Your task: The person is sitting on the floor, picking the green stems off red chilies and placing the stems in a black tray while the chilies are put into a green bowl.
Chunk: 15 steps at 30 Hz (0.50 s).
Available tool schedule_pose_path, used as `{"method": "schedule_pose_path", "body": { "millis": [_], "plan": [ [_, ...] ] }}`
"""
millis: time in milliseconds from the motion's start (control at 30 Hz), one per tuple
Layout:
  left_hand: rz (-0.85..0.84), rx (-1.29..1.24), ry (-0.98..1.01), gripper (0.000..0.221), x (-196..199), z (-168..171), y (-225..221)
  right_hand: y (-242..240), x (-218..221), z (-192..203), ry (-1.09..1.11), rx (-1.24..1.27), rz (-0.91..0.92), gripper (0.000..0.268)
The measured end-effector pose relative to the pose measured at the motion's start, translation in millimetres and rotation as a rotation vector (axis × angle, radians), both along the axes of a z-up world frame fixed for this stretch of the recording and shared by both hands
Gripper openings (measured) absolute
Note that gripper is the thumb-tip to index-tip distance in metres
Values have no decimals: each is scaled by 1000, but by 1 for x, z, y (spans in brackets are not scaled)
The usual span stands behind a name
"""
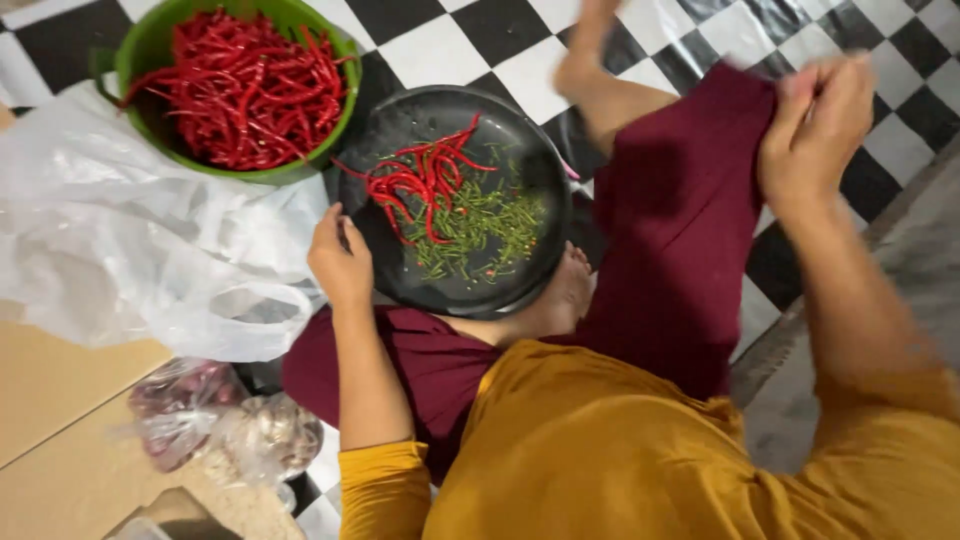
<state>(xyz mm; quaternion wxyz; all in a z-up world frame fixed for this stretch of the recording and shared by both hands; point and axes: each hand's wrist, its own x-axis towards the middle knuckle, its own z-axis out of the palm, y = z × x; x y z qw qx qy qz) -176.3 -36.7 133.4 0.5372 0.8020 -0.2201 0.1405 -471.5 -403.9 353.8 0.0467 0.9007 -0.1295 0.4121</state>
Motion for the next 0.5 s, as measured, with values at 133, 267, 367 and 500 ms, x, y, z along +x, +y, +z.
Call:
{"method": "schedule_pose_path", "body": {
  "millis": [133,267,367,500],
  "plan": [
    [38,-58,62,30,-1,-8,14,31,45,38,151,-82,141,7],
    [26,-48,111,34,4,-17,8,52,58,44,376,53,143,16],
    [-39,-18,131,33,5,-25,-1,48,61,24,530,152,-10,20],
    [-65,23,98,35,7,-22,-14,8,61,-33,633,269,-318,27]
  ]
}}
